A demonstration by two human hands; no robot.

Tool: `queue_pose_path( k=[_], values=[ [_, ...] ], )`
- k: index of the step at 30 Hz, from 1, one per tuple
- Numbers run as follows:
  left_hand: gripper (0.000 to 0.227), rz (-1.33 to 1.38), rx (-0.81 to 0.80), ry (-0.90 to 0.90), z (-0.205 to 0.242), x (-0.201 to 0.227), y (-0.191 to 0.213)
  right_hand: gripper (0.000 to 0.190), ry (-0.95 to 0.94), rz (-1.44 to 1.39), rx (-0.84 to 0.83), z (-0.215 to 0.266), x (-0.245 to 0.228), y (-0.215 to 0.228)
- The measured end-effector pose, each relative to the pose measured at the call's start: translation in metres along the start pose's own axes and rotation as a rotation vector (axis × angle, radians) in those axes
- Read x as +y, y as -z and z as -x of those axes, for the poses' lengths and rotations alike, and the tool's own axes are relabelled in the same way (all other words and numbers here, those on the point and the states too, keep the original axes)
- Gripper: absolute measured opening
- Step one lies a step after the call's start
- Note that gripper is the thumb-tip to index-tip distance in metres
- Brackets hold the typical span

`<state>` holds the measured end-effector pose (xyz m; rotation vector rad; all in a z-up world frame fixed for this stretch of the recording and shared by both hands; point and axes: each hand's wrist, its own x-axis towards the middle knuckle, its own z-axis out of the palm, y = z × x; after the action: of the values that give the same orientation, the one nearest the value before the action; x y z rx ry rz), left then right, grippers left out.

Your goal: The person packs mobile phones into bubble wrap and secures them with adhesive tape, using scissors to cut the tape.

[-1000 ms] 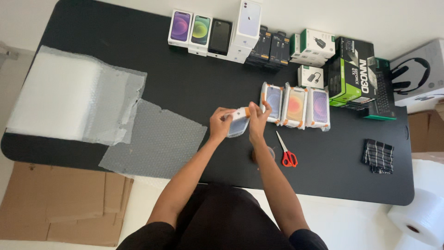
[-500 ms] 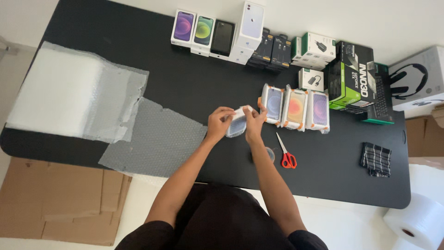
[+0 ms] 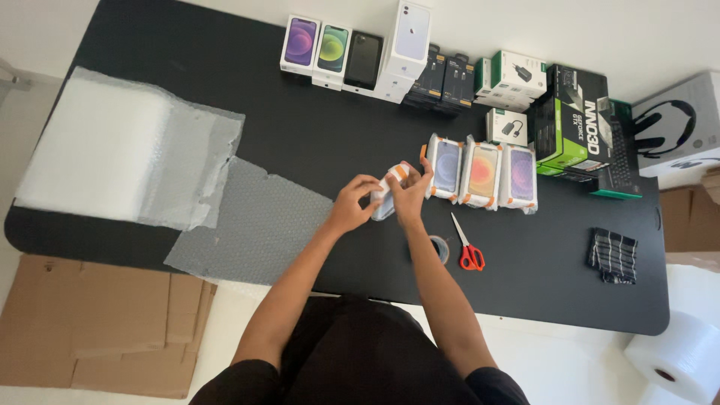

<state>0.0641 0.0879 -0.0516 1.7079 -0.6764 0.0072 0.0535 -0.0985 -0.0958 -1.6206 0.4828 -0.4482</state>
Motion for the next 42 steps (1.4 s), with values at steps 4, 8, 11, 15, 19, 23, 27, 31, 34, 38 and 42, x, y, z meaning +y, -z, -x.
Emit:
queue_pose_path(
  k=[4,8,11,15,19,23,27,31,34,38,42],
  values=[
    [0.02,-0.175,-0.115,-0.097,-0.003,-0.007,0.006,0.107,0.016,-0.035,-0.063,-0.007,0.007,0.007],
    [0.016,-0.343,-0.149,-0.174,-0.006,-0.004,0.004,0.082,0.094,0.075,0.025,0.008,-0.005,0.013],
    [0.013,-0.467,-0.127,-0.25,-0.006,-0.003,-0.003,0.037,0.102,0.044,0.193,0.033,-0.027,0.019],
    [0.008,-0.645,-0.045,-0.39,0.0,-0.009,-0.014,0.005,-0.488,-0.345,0.164,0.053,-0.042,0.024],
    [0.013,-0.584,0.011,-0.389,0.001,-0.001,-0.016,0.013,-0.601,-0.387,0.107,0.055,-0.049,0.024],
    [0.009,-0.607,0.079,-0.407,0.005,-0.007,-0.022,0.014,-0.625,-0.354,0.158,0.058,-0.055,0.016],
    [0.003,-0.678,0.141,-0.459,0.012,-0.025,-0.031,0.017,-0.624,-0.316,0.238,0.062,-0.059,0.01],
    [0.003,-0.626,0.129,-0.487,0.007,0.008,-0.021,0.016,-0.613,-0.266,0.268,0.059,-0.046,0.007],
    [0.004,-0.656,0.175,-0.517,0.004,0.009,-0.025,0.018,-0.611,-0.253,0.307,0.063,-0.059,0.004],
    [0.004,-0.651,0.126,-0.502,0.007,0.001,-0.027,0.021,-0.625,-0.28,0.336,0.065,-0.06,0.003],
    [0.008,-0.61,0.06,-0.5,0.007,-0.005,-0.026,0.019,-0.615,-0.299,0.36,0.066,-0.05,0.004]
  ],
)
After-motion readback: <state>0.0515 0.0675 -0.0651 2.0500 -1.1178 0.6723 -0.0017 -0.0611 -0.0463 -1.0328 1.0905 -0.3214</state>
